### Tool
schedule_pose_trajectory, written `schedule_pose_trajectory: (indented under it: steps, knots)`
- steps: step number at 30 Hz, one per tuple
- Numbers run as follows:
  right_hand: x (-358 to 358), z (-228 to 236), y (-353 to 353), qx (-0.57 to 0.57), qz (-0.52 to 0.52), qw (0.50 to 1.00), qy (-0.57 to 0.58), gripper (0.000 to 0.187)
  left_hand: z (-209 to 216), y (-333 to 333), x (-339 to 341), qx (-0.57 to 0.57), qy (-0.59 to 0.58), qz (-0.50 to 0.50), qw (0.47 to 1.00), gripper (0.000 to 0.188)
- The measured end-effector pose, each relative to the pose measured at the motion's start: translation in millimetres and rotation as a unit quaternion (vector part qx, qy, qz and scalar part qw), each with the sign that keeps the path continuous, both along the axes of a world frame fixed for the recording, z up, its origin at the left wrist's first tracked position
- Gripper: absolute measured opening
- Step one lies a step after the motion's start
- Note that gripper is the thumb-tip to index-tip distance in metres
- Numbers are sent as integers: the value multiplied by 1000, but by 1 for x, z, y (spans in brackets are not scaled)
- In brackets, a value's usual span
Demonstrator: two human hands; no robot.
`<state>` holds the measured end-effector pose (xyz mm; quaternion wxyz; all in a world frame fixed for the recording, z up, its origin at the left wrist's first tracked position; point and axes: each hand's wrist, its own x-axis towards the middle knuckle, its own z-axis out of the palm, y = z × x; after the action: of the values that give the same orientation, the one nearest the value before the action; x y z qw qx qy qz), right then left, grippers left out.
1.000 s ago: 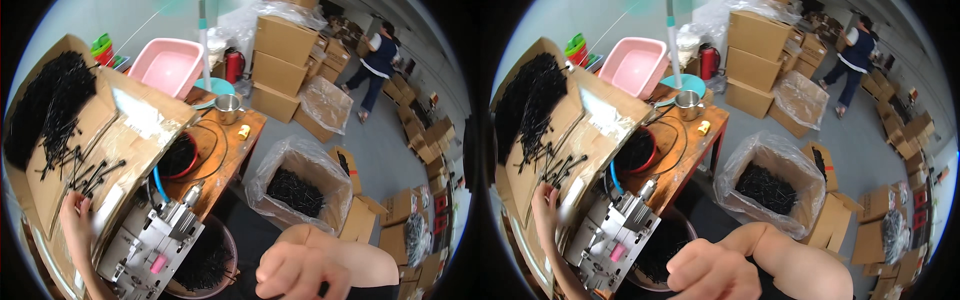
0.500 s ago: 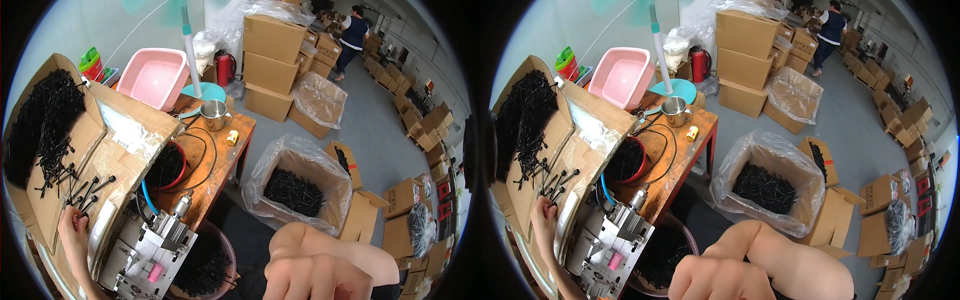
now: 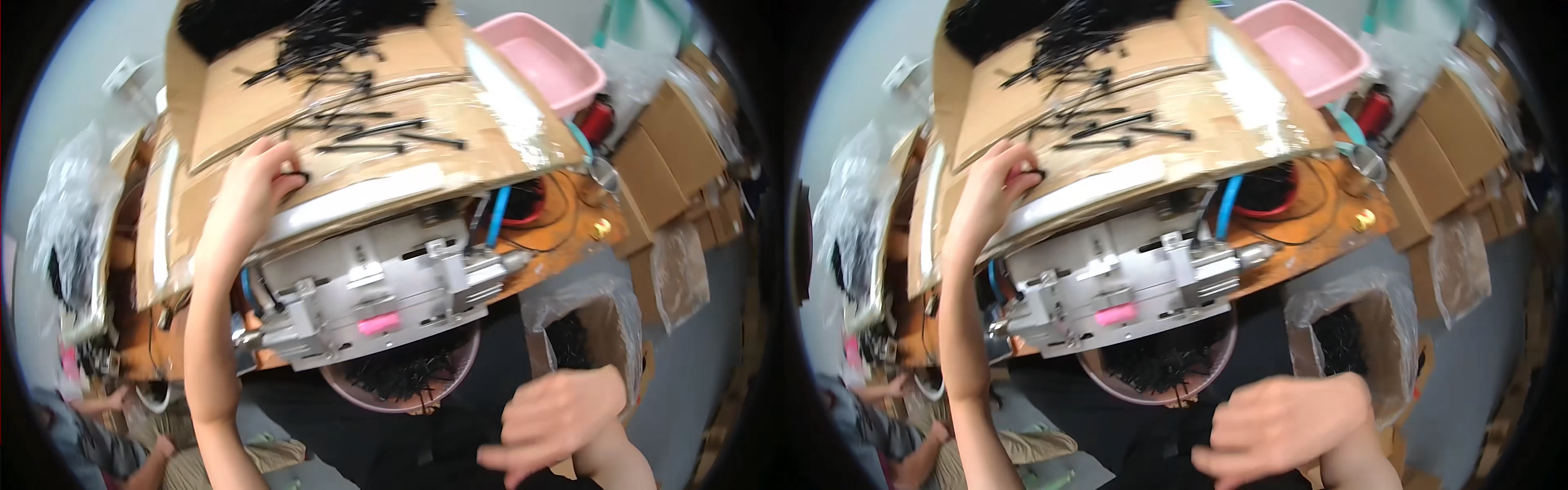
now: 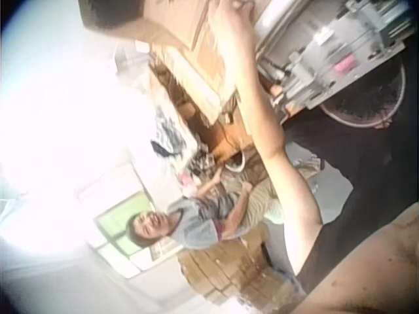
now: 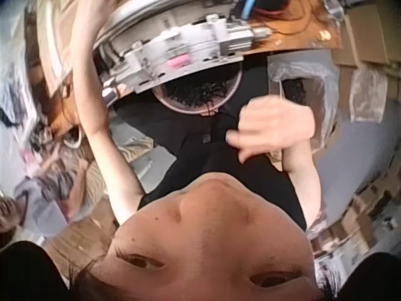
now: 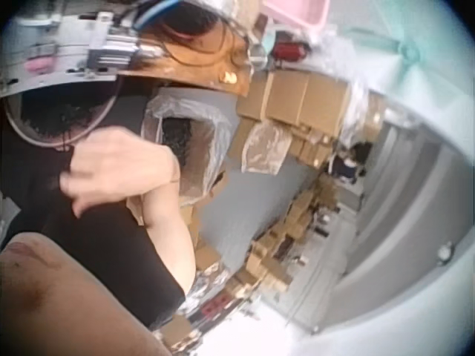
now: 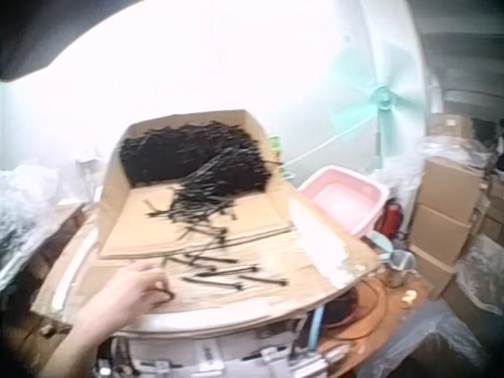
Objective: The person repeatedly picks up black cable ties from a cardboard box, places them into a metal processing machine, and operates a lever to cut or trim them. The processed ties are then dropped into a pink plastic basin below the machine. The task is performed continuously throughout the clip.
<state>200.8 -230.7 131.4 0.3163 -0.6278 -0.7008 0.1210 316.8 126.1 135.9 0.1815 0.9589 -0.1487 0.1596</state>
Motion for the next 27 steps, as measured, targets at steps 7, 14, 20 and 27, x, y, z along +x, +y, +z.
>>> schedule_pose_trajectory:
  steps: [7, 14, 20, 27]
  knots:
    - [103, 21, 52, 68, -397, 897, -181, 10, -1, 12, -23, 5, -61, 8, 998, 16]
    - [189, 11, 114, -20, -420, 859, -290, 12, -4, -4, -9, 4, -45, -7, 999, 21]
    - [199, 14, 138, 32, -430, 823, -369, 8, 12, -14, -29, -56, 43, -37, 997, 21]
    - [203, 9, 158, -34, -398, 855, -332, 7, 44, 19, -53, -359, 29, -47, 932, 19]
